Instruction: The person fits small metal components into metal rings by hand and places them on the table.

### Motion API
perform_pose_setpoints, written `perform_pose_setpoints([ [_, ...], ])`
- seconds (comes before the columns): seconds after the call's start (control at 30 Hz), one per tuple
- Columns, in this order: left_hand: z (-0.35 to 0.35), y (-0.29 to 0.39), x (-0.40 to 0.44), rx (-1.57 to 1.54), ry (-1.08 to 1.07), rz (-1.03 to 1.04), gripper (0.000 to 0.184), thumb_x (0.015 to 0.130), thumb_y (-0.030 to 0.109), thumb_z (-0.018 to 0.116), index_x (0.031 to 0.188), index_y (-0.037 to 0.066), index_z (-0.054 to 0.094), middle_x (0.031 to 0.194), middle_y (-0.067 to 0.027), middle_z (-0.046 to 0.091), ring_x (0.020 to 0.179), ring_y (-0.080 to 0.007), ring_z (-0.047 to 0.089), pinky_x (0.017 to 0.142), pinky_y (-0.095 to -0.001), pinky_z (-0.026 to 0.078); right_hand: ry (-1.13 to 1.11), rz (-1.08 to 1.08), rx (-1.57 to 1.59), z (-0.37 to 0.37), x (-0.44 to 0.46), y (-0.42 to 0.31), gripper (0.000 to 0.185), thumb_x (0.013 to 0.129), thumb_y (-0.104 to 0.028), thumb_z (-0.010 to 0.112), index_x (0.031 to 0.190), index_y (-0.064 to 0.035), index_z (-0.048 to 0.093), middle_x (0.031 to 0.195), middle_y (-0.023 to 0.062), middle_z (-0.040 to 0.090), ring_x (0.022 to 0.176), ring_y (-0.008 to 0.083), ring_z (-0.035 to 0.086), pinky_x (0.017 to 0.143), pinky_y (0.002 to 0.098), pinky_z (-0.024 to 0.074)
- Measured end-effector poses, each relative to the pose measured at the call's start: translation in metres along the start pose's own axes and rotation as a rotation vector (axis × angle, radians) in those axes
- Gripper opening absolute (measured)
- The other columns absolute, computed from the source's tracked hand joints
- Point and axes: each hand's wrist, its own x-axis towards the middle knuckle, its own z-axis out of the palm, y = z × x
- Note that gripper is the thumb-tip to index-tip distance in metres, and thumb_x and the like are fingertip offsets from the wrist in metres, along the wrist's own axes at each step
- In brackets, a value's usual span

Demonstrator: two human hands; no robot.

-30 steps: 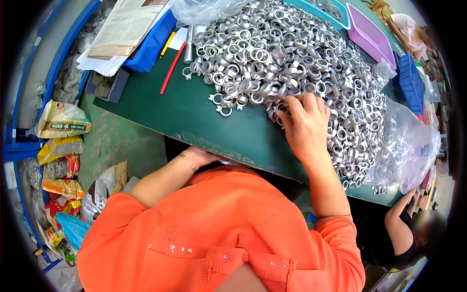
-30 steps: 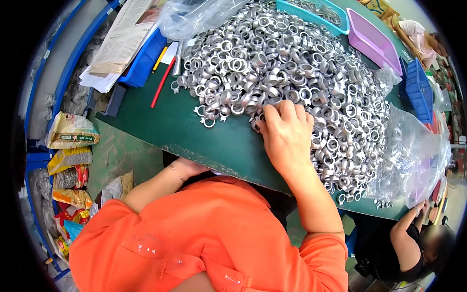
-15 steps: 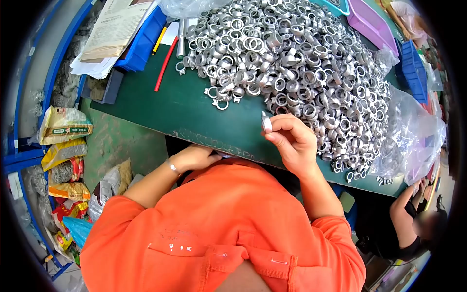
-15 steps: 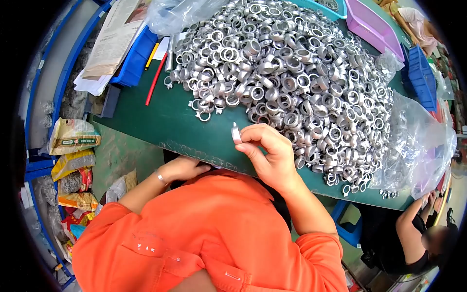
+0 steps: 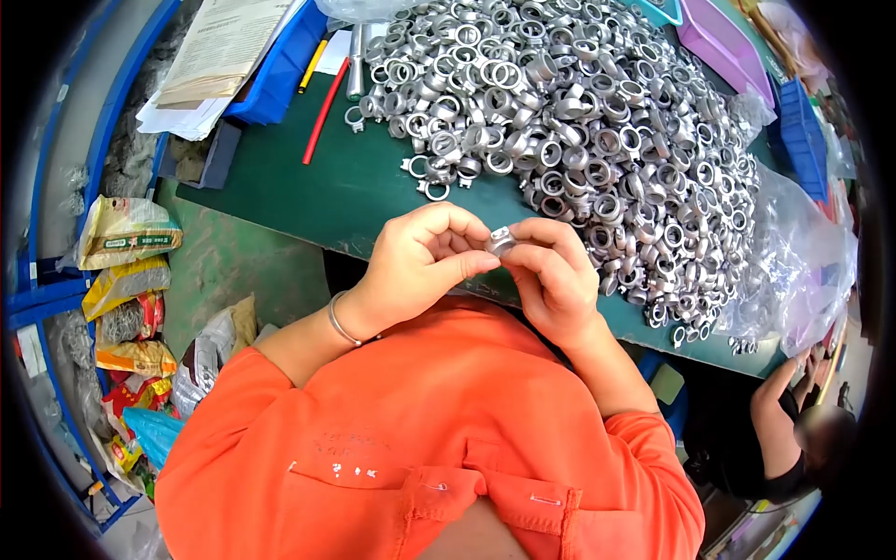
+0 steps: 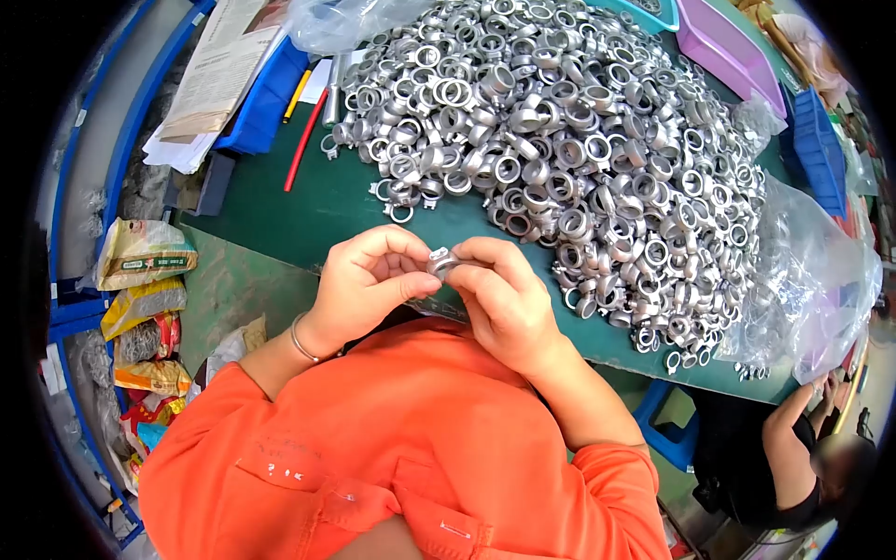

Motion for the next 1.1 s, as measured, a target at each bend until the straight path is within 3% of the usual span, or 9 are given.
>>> perform_pose_setpoints([
  [0.1,0.002,-0.007,0.001,0.063,0.050,0.179,0.013,0.076,-0.003,0.066,0.088,-0.003,0.061,0.089,-0.0062,0.057,0.077,-0.0093,0.059,0.066,-0.0208,0.051,0.053,0.013,0.074,-0.001,-0.005,0.004,0.022,0.065,0.013,0.064,0.082,-0.0002,0.057,0.092,0.0135,0.057,0.074,0.0236,0.059,0.061,0.0271,0.0494],
  [0.43,-0.005,-0.005,0.000,0.094,-0.009,0.142,0.019,0.080,-0.010,0.056,0.099,-0.006,0.058,0.097,-0.0119,0.057,0.089,-0.0168,0.060,0.078,-0.0272,0.053,0.090,0.018,0.159,0.001,-0.002,0.003,0.024,0.066,0.013,0.064,0.083,-0.0011,0.055,0.086,0.0118,0.060,0.071,0.0224,0.059,0.059,0.0284,0.0482],
  [0.5,-0.004,-0.002,0.000,-0.117,-0.059,-0.126,0.022,0.088,-0.002,0.049,0.108,-0.007,0.056,0.096,-0.0121,0.058,0.091,-0.0182,0.060,0.078,-0.0298,0.053,0.071,-0.055,0.160,0.002,0.001,0.003,0.025,0.064,0.012,0.065,0.083,-0.0008,0.056,0.087,0.0114,0.061,0.071,0.0240,0.058,0.059,0.0307,0.0479],
  [0.53,-0.003,-0.002,0.000,-0.116,-0.062,-0.126,0.022,0.088,-0.002,0.049,0.108,-0.007,0.056,0.096,-0.0121,0.058,0.091,-0.0182,0.060,0.078,-0.0298,0.053,0.073,-0.054,0.157,0.002,0.002,0.002,0.025,0.064,0.012,0.065,0.083,-0.0008,0.056,0.087,0.0114,0.061,0.071,0.0240,0.058,0.059,0.0307,0.0479],
  [0.6,-0.002,-0.004,0.003,-0.728,-0.041,-0.417,0.029,0.093,0.011,0.041,0.116,-0.006,0.050,0.095,-0.0109,0.059,0.090,-0.0196,0.060,0.078,-0.0328,0.052,0.001,-0.158,-0.006,0.000,0.004,0.002,0.026,0.061,0.012,0.064,0.084,-0.0005,0.058,0.087,0.0110,0.061,0.071,0.0257,0.058,0.061,0.0328,0.0487],
  [0.67,-0.006,-0.008,0.007,-0.949,-0.118,-0.489,0.035,0.096,0.018,0.035,0.121,-0.004,0.045,0.095,-0.0085,0.059,0.087,-0.0218,0.061,0.077,-0.0343,0.052,-0.003,-0.138,0.115,0.002,0.004,0.000,0.025,0.061,0.011,0.063,0.082,-0.0007,0.059,0.086,0.0107,0.061,0.071,0.0261,0.059,0.062,0.0324,0.0495],
  [0.87,-0.004,-0.005,0.008,-0.749,-0.056,-0.463,0.028,0.094,0.013,0.040,0.115,-0.004,0.048,0.105,-0.0173,0.058,0.093,-0.0271,0.062,0.079,-0.0346,0.053,0.085,0.000,-0.088,-0.017,0.022,0.013,0.023,0.067,0.009,0.065,0.087,-0.0007,0.058,0.083,0.0116,0.060,0.074,0.0263,0.059,0.064,0.0317,0.0482],
  [1.03,-0.008,-0.008,0.005,-0.740,-0.081,-0.404,0.034,0.095,0.015,0.038,0.121,-0.006,0.044,0.113,-0.0214,0.055,0.101,-0.0262,0.059,0.088,-0.0382,0.049,-0.143,0.136,-0.041,-0.011,0.021,0.007,0.051,0.063,-0.009,0.076,0.109,-0.0006,0.055,0.103,0.0150,0.055,0.093,0.0309,0.054,0.080,0.0365,0.0445],
  [1.1,-0.006,-0.008,0.005,-0.708,-0.073,-0.401,0.034,0.095,0.014,0.038,0.121,-0.007,0.044,0.113,-0.0208,0.055,0.101,-0.0261,0.059,0.089,-0.0383,0.048,-0.127,0.147,-0.006,-0.003,0.015,0.010,0.044,0.063,-0.006,0.074,0.104,-0.0010,0.057,0.099,0.0135,0.056,0.089,0.0293,0.054,0.077,0.0356,0.0447],
])
